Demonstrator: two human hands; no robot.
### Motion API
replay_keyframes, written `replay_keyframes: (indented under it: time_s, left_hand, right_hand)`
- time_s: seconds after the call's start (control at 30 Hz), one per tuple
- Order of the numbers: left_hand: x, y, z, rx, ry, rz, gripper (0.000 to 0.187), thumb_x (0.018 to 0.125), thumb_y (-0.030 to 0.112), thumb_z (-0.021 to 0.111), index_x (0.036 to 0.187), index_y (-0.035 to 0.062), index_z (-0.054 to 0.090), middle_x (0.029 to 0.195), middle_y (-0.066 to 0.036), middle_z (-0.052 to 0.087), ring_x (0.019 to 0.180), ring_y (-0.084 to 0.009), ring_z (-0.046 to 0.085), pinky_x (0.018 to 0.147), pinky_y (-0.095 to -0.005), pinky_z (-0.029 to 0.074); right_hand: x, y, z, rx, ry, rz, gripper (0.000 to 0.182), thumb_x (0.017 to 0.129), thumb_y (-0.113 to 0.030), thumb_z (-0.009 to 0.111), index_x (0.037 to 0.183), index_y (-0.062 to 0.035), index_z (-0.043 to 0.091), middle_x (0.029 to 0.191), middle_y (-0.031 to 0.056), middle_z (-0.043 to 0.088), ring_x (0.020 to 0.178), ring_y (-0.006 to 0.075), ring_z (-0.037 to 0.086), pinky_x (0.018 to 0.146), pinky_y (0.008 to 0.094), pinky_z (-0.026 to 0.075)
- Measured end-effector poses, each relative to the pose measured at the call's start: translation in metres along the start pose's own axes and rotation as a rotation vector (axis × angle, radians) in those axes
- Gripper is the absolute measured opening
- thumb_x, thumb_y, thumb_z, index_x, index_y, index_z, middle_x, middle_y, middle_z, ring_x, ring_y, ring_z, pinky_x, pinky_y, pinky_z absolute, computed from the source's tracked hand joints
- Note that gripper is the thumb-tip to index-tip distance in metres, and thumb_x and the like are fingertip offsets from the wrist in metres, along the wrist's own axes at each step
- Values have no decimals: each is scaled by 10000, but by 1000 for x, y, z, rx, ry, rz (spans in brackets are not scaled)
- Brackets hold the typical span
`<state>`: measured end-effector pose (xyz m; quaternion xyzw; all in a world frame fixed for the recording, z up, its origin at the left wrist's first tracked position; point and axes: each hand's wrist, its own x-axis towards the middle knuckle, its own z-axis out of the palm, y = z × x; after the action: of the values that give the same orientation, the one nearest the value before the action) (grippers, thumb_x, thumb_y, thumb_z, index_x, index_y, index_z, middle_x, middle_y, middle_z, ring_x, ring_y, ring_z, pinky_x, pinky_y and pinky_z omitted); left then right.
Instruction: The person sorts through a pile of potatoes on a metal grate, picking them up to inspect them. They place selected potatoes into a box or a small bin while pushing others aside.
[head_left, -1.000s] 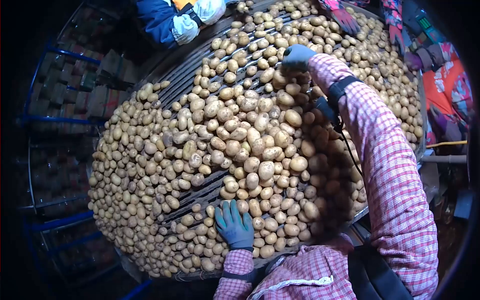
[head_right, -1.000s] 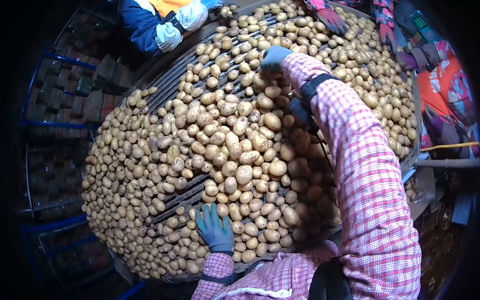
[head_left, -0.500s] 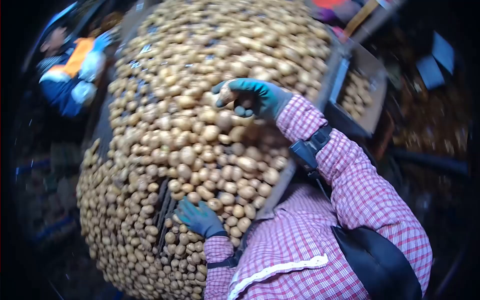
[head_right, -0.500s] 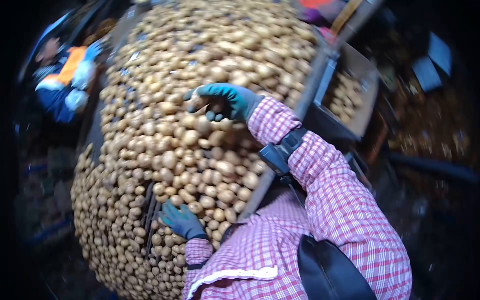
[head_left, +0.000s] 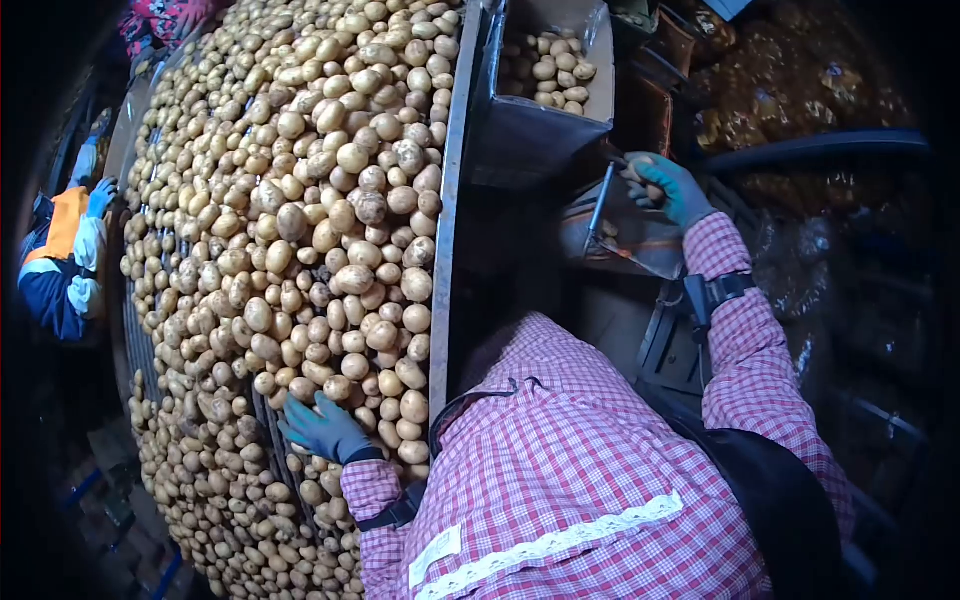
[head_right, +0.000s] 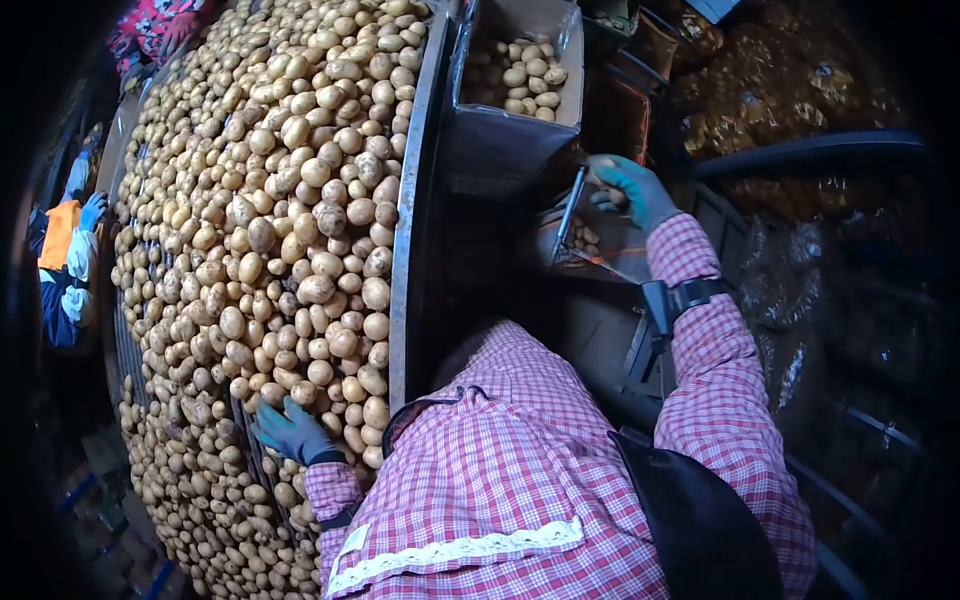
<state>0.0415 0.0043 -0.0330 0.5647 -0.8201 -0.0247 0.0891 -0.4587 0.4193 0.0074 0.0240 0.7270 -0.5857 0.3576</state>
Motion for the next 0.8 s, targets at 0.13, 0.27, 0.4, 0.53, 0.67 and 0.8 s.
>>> replay_keyframes:
  time_s: [0.13, 0.27, 0.4, 0.53, 0.67, 0.8]
  left_hand:
    - [-2, -13, 15, -105, 63, -32, 544, 932, 294, 659, 1391, 30, 539, 1407, -204, 528, 1409, -424, 332, 1164, -541, 299]
    - [0, 3, 0, -47, 65, -56, 555, 906, 299, 674, 1374, 30, 545, 1408, -208, 522, 1394, -425, 352, 1155, -541, 309]
    - [0, 9, -5, 22, 75, -77, 519, 901, 301, 666, 1343, 47, 571, 1387, -173, 536, 1351, -402, 394, 1137, -526, 331]
    - [2, 2, -2, -57, -4, -115, 571, 906, 335, 644, 1402, 75, 533, 1465, -145, 482, 1442, -411, 302, 1186, -541, 274]
    - [1, 0, -14, -139, -47, -124, 562, 886, 268, 686, 1388, 58, 545, 1457, -158, 497, 1421, -412, 327, 1176, -514, 304]
    - [-2, -7, -21, -239, -23, -130, 523, 887, 212, 678, 1369, 51, 558, 1443, -174, 502, 1387, -414, 368, 1159, -513, 321]
  right_hand:
    - [8, 19, -48, -36, 147, 28, 477, 919, -162, 719, 1340, 6, 572, 1178, 116, 679, 956, 189, 693, 813, 315, 561]
    - [32, -57, 70, -51, -176, -168, 365, 995, -179, 614, 1319, -13, 597, 1166, 50, 673, 971, 131, 683, 845, 259, 551]
    - [34, -99, 255, -143, -692, -155, 327, 973, -184, 649, 1252, -12, 649, 1003, 9, 685, 858, 62, 646, 755, 204, 539]
    - [61, -105, 366, -347, -758, -321, 272, 936, -190, 689, 1155, -29, 705, 908, 6, 697, 695, 54, 604, 602, 206, 513]
    - [87, -97, 434, -437, -831, -338, 315, 910, -207, 684, 1176, -39, 703, 958, 52, 728, 658, 73, 617, 594, 236, 526]
    - [101, -78, 494, -862, -676, -828, 578, 774, -350, 707, 1285, -88, 635, 1187, 172, 690, 1034, 308, 687, 903, 407, 543]
